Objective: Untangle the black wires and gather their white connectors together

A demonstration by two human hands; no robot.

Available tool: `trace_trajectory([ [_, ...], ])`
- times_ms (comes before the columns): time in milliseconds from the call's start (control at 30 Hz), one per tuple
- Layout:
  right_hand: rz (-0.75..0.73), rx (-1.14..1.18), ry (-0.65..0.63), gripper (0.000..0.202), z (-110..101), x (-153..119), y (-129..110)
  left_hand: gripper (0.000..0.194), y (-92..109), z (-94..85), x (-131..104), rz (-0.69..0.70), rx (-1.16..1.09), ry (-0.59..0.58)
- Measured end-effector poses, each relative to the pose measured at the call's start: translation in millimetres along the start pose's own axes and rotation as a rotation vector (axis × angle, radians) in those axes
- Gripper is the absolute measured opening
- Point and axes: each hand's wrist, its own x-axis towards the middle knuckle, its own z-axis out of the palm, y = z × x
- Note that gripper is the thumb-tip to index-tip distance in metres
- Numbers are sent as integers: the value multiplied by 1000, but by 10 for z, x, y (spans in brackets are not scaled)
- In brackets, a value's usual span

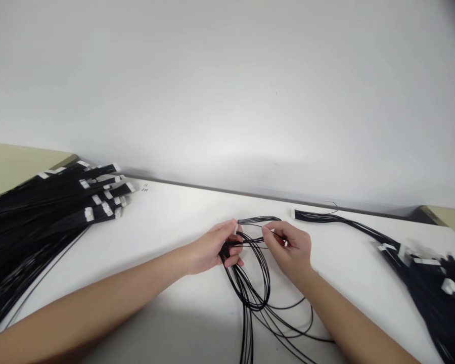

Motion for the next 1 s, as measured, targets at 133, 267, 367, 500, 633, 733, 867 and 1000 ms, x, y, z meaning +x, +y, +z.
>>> trace_trajectory([
  [133,-70,-41,-17,7,10,-31,1,38,6,14,-7,1,1,18],
  [267,-93,-72,-36,8,2,-32,20,38,8,9,-4,-9,-4,24],
  [367,-127,-81,-63,10,-2,-25,44,38,15,8,-4,-20,-13,24],
  [500,-173,-89,-91,11,0,-33,59,38,21,10,-2,-30,-21,26],
  [633,-176,-93,-87,12,-2,-40,39,38,23,12,0,-30,-18,29],
  [733,-197,-75,-72,16,-3,-39,33,36,25,12,-1,-39,1,-17],
  [867,-251,-49,-61,25,3,-39,49,37,32,-4,0,-47,53,-114],
  [1000,-241,-41,-52,22,15,-38,60,37,42,-53,14,-89,56,-159],
])
